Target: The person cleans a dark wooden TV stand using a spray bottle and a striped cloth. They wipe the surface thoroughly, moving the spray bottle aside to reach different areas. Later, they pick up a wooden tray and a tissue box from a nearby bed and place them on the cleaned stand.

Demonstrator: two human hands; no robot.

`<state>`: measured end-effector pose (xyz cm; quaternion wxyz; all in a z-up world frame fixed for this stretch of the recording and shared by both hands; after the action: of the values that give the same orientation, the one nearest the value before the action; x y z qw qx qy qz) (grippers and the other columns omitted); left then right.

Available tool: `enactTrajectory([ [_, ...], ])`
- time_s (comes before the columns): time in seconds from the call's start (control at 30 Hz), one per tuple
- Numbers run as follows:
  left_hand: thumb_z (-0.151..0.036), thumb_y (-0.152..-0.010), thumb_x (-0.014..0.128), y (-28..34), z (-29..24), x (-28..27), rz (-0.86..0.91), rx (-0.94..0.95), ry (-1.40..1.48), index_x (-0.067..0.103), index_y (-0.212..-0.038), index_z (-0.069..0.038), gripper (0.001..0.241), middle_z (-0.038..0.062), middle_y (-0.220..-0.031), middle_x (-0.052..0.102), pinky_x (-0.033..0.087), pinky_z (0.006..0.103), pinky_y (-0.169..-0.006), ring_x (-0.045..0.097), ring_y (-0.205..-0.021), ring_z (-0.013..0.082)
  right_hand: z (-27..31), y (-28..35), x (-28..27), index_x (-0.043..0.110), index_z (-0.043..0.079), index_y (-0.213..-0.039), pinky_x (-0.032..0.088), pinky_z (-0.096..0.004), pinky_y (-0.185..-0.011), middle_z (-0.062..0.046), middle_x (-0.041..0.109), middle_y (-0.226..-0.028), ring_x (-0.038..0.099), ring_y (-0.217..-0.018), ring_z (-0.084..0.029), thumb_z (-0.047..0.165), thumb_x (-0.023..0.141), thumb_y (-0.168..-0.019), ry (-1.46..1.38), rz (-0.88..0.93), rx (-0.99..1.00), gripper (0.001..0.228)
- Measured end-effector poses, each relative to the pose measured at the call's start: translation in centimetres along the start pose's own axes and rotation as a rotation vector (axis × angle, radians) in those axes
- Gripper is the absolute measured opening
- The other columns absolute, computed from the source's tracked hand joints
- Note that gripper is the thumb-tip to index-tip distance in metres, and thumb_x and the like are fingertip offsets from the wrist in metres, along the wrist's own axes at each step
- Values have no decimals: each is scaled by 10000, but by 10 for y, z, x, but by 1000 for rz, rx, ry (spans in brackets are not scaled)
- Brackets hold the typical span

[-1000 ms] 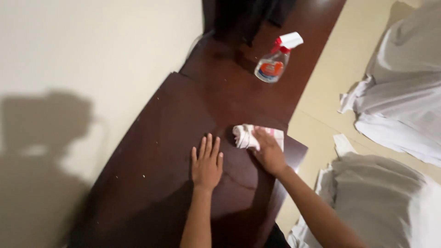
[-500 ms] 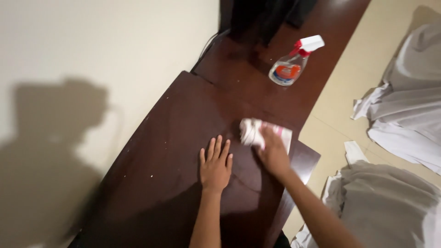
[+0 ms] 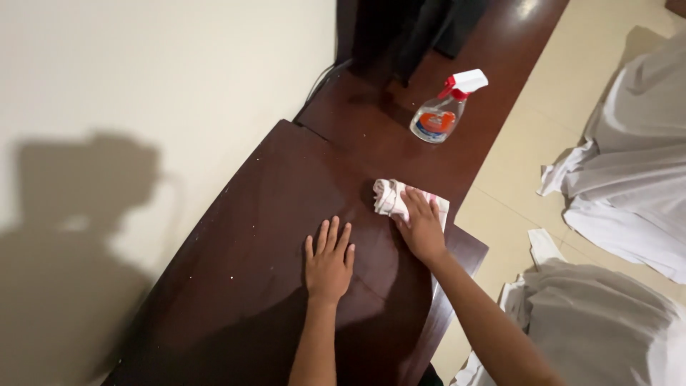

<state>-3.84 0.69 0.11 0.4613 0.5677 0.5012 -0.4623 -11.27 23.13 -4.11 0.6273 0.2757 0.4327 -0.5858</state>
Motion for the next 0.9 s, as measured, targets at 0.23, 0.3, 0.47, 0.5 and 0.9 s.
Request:
enactTrajectory([
  [0.23, -438, -1059, 358, -1, 2, 4, -25, 32, 14, 398, -1562, -272, 531, -8, -1673, 269, 180, 531, -1223, 214, -1537, 200, 28, 61, 5, 441, 66, -1518, 258, -470, -1247, -144, 398, -1610, 346, -1510, -304, 254, 727, -910, -53, -21, 2, 698],
  [0.3, -444, -1049, 355, -1, 2, 6, 10, 21, 1, 394, -1554, -268, 537, -12, -1667, 256, 172, 530, -1211, 199, -1533, 197, 40, 97, 4, 419, 64, -1538, 236, -476, -1251, -131, 373, -1628, 330, -1505, -298, 178, 733, -850, -30, 145, -102, 766],
  [0.47, -454, -1052, 342, -1, 3, 9, 18, 6, -21, 384, -1562, -278, 541, -18, -1673, 255, 172, 526, -1225, 193, -1543, 187, 35, 131, -8, 422, 120, -1501, 241, -455, -1237, -87, 372, -1606, 323, -1503, -282, 230, 757, -851, -53, 238, -51, 739],
  [0.5, -455, -1050, 341, -2, 4, 10, 8, 10, -33, 380, -1564, -279, 545, -14, -1672, 252, 169, 529, -1222, 190, -1543, 189, 32, 129, -9, 422, 128, -1503, 250, -441, -1241, -80, 382, -1600, 334, -1498, -276, 232, 756, -854, -69, 242, -66, 738],
  [0.9, -442, -1062, 366, 3, 1, 2, -47, 17, 18, 420, -1553, -273, 523, -12, -1670, 296, 193, 532, -1229, 220, -1544, 195, 7, 15, -4, 482, 82, -1481, 307, -418, -1255, -116, 451, -1598, 375, -1526, -298, 251, 731, -940, -97, -100, 64, 620],
])
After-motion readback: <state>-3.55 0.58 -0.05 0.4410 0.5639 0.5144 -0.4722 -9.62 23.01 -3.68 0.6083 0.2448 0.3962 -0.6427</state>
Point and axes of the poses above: each hand's wrist, its own y-axis away from the middle knuckle, its own x-axis out of the palm, z = x × y, the point moved 3 cm from there along -y, towards the middle knuckle
